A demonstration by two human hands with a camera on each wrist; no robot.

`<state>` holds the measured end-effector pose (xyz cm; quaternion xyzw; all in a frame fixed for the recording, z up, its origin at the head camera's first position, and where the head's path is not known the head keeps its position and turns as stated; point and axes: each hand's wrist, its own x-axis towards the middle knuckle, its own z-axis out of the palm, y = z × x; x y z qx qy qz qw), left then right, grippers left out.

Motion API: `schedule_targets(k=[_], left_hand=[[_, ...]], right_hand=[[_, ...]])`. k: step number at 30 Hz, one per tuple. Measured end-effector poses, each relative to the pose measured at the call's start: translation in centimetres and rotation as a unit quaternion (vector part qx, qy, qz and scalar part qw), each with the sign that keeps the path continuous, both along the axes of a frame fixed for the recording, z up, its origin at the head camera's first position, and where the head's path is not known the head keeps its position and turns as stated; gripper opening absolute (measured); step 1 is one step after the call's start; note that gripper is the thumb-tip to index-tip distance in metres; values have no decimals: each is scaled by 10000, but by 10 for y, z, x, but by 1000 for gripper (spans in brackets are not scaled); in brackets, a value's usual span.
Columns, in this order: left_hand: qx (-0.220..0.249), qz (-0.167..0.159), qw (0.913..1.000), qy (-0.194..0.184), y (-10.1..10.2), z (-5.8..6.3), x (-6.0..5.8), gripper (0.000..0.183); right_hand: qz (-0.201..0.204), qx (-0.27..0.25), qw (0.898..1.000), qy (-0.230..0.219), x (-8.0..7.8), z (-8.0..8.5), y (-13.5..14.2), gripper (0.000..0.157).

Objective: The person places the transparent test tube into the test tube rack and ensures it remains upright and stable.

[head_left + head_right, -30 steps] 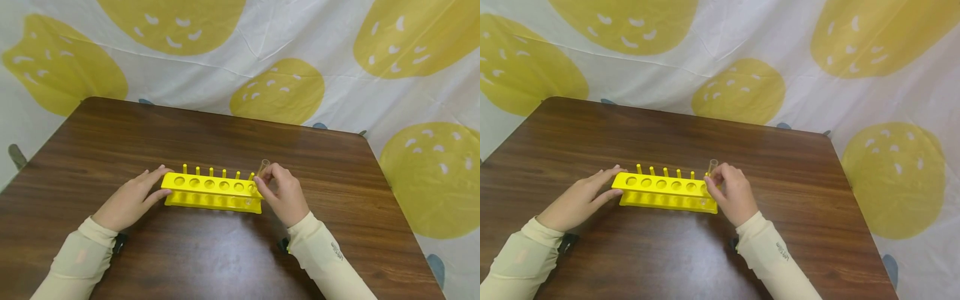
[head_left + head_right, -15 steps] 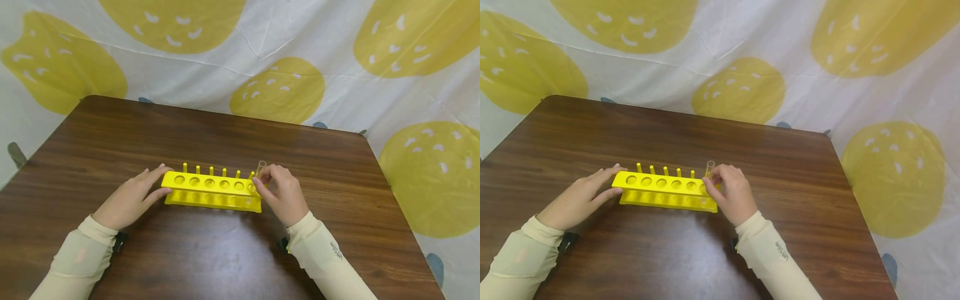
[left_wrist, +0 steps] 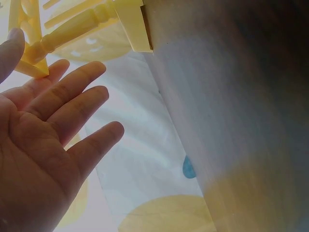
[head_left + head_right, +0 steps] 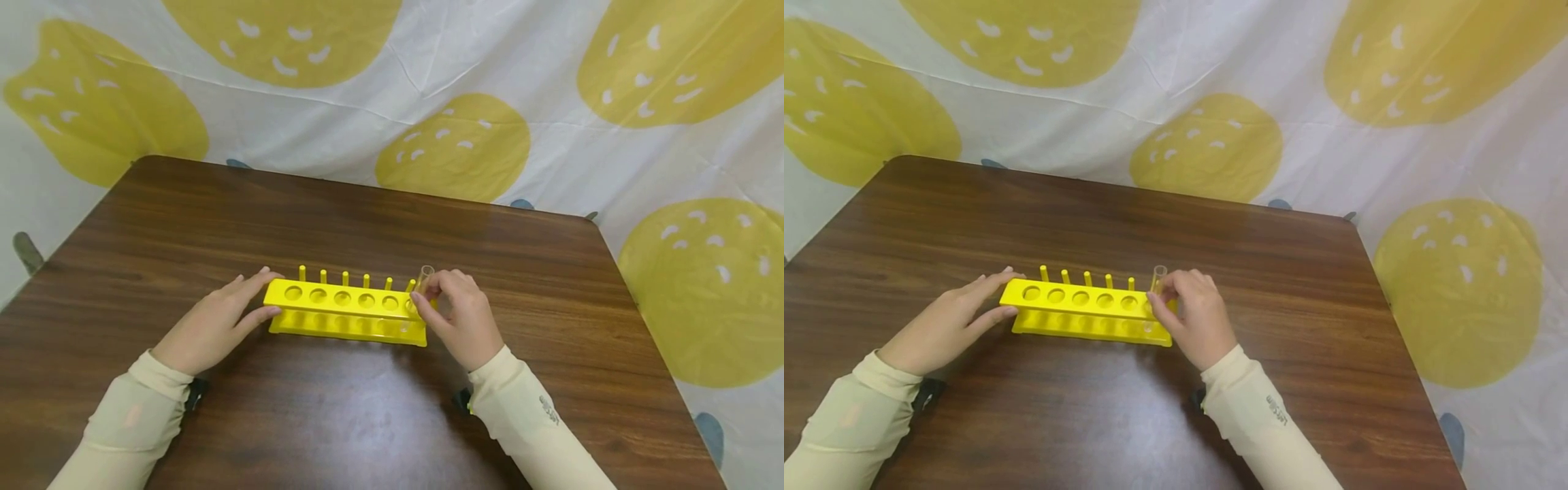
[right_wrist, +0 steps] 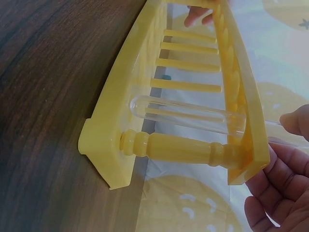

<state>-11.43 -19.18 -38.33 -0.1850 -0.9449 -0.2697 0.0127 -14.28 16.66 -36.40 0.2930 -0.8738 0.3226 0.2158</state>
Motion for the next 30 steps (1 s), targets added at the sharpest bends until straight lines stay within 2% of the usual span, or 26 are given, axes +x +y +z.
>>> schedule_targets(k=[30], left_hand=[[15, -1, 10000, -59, -1, 1, 1, 54]], right_hand=[[144, 172, 9997, -108, 1, 0, -1, 16]])
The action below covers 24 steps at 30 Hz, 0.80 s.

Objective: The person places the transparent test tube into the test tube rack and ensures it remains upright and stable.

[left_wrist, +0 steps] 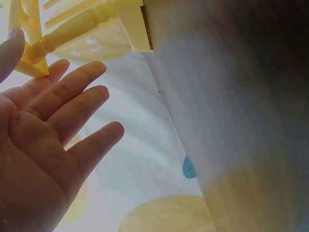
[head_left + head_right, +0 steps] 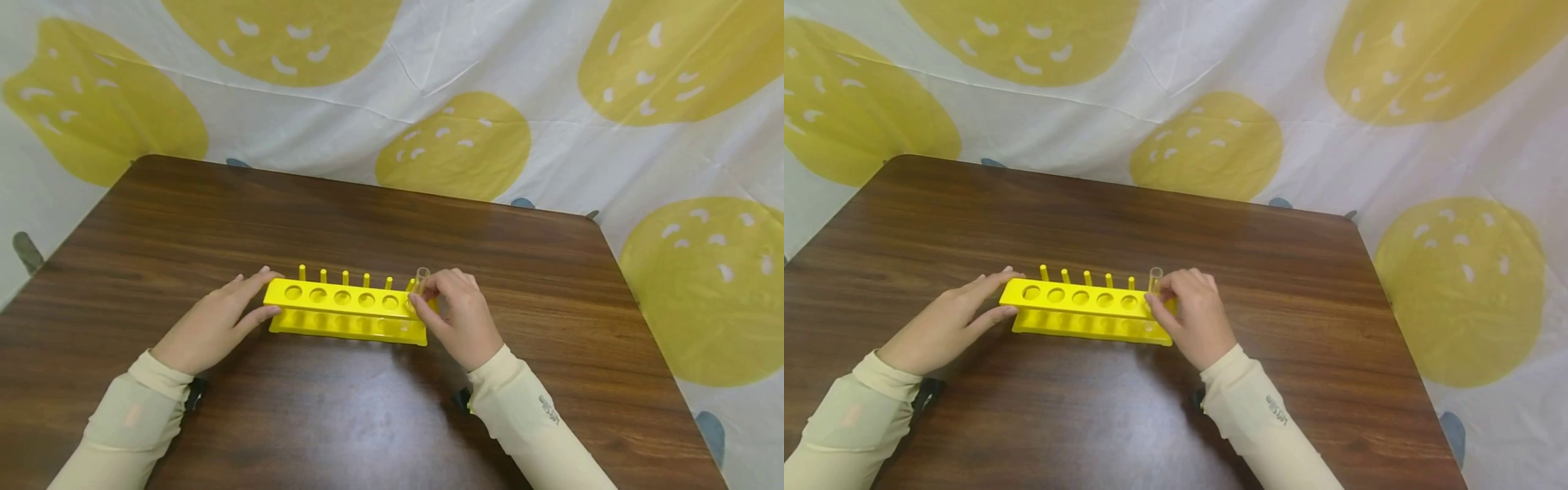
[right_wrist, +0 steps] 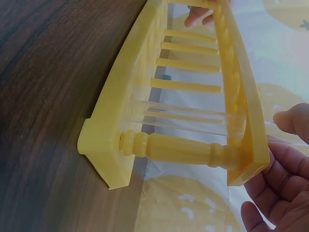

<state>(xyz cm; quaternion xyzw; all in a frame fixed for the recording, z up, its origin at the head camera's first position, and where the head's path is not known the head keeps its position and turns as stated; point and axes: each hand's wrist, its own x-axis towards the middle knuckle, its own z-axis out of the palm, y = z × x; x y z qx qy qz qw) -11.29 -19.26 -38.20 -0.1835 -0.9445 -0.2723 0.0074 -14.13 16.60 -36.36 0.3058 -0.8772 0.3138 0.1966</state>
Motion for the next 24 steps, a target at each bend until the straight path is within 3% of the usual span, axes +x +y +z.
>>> schedule_targets(k=[24], left_hand=[[-55, 34, 10000, -47, 0, -1, -1, 56]], right_hand=[[-31, 9, 10000, -56, -1, 1, 3, 15]])
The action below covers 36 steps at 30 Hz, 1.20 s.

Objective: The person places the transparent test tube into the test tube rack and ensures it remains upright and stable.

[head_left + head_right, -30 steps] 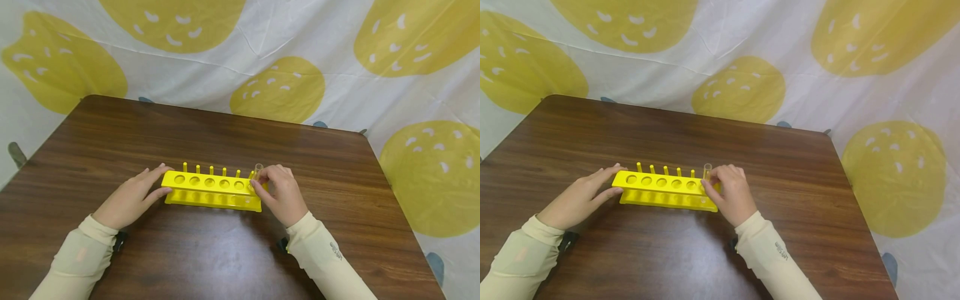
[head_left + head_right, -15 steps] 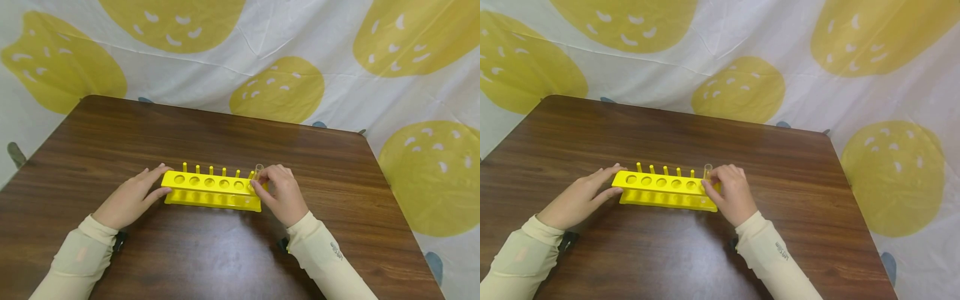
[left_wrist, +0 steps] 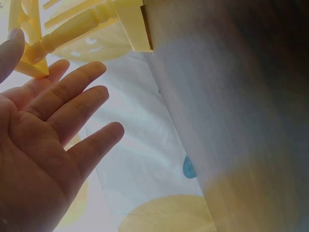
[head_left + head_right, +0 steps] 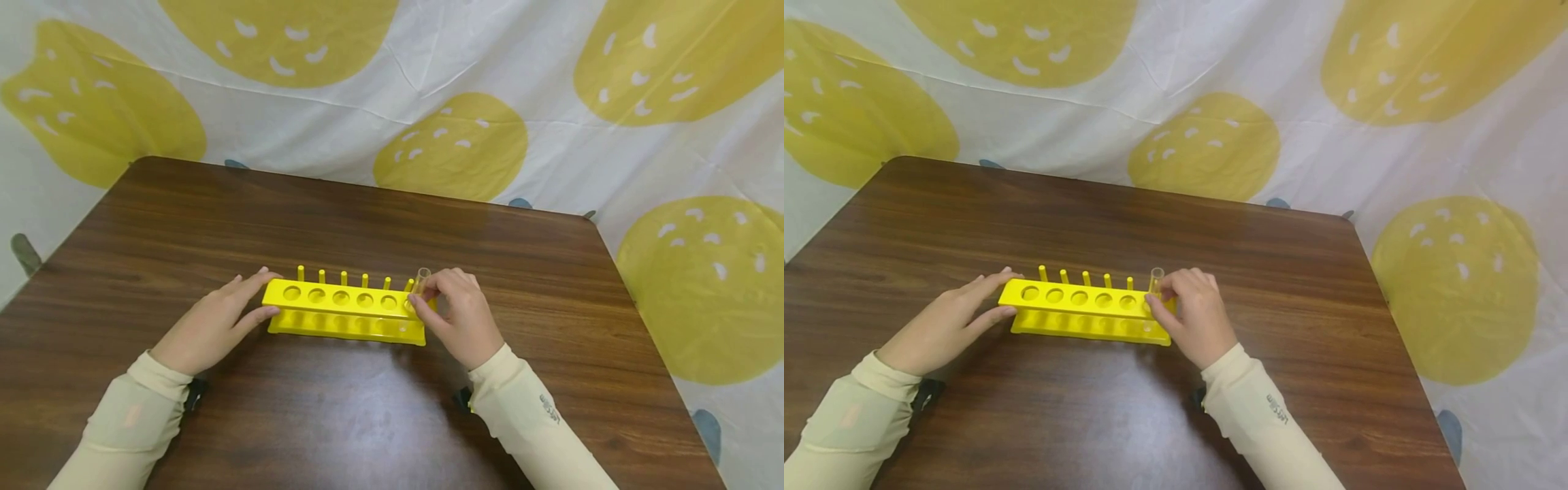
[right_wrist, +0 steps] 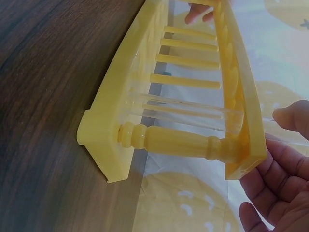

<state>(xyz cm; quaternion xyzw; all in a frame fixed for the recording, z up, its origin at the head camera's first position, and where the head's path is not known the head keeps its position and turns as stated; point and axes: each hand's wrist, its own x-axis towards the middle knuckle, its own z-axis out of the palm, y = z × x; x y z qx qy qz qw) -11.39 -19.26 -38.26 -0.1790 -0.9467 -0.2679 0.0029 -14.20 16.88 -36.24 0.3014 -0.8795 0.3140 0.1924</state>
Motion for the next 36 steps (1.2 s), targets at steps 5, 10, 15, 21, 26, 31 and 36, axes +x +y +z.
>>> schedule_targets(k=[5, 10, 15, 21, 26, 31, 36], left_hand=[[-3, 17, 10000, 6, 0, 0, 0, 56], [-35, 30, 10000, -22, 0, -1, 0, 58], [-40, 33, 10000, 8, -1, -1, 0, 57], [-63, 31, 10000, 12, 0, 0, 0, 57], [-56, 16, 10000, 19, 0, 0, 0, 56], [-51, 1, 10000, 43, 0, 0, 0, 56], [-59, 7, 10000, 17, 0, 1, 1, 56]], right_hand=[[-22, -12, 10000, -12, 0, 0, 0, 15], [6, -66, 10000, 20, -1, 0, 1, 16], [51, -81, 9999, 68, 0, -1, 2, 17], [38, -68, 10000, 30, 1, 0, 4, 19], [72, -12, 10000, -2, 1, 0, 8, 23], [82, -53, 9999, 24, 0, 1, 12, 26], [-14, -142, 9999, 16, -1, 0, 16, 25]])
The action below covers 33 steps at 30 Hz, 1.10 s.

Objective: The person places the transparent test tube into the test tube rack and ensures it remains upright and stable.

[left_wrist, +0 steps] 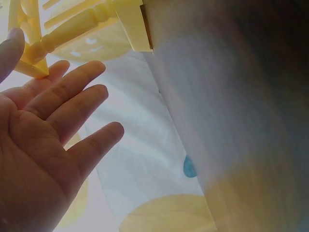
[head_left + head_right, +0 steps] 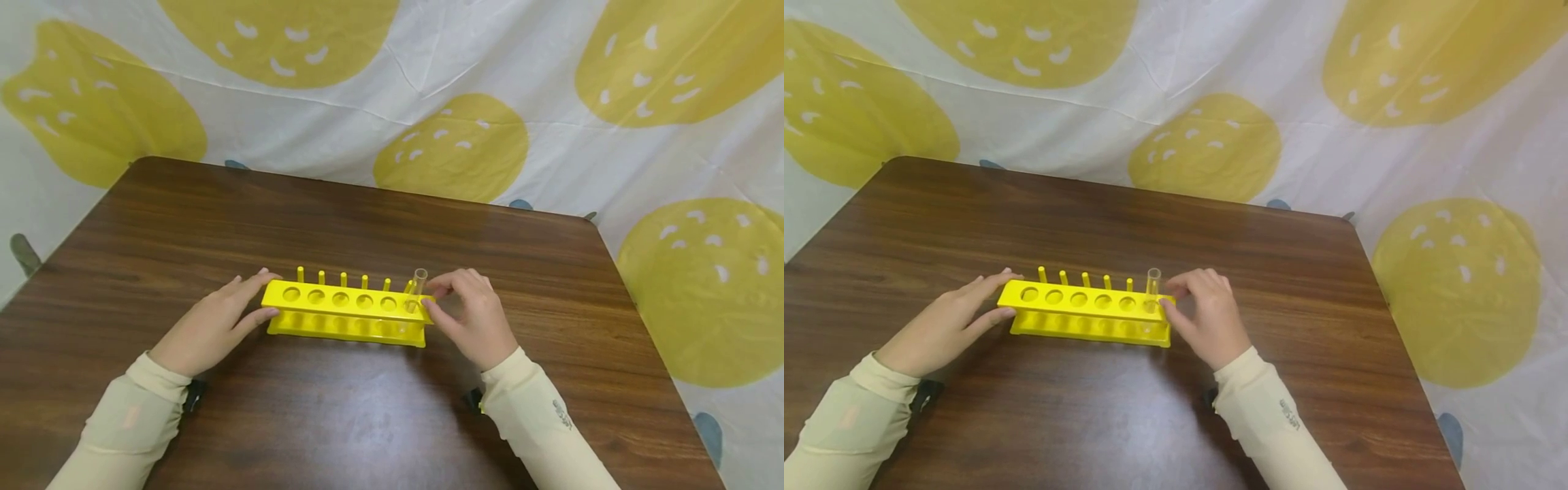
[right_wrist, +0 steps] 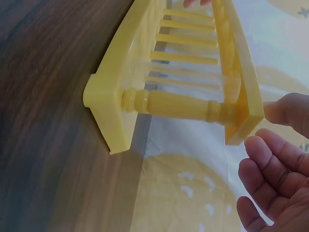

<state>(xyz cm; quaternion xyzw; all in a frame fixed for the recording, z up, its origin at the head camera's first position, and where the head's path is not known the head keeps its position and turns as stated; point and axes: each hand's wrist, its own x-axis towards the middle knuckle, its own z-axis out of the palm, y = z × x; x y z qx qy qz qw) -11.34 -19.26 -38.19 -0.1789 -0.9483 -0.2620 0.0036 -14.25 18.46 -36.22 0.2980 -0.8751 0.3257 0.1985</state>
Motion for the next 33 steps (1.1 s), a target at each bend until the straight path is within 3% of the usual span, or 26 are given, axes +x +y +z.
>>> schedule_targets(k=[8, 17, 33], left_hand=[[7, -7, 10000, 6, 0, -1, 0, 57], [33, -28, 9999, 92, 0, -1, 0, 55], [-12, 5, 10000, 43, 0, 1, 1, 58]], right_hand=[[-267, -95, 9996, 66, -3, 1, 9, 20], [-796, -100, 9966, -187, -6, 6, 28, 18], [-1062, 258, 9932, -413, 0, -2, 49, 20]])
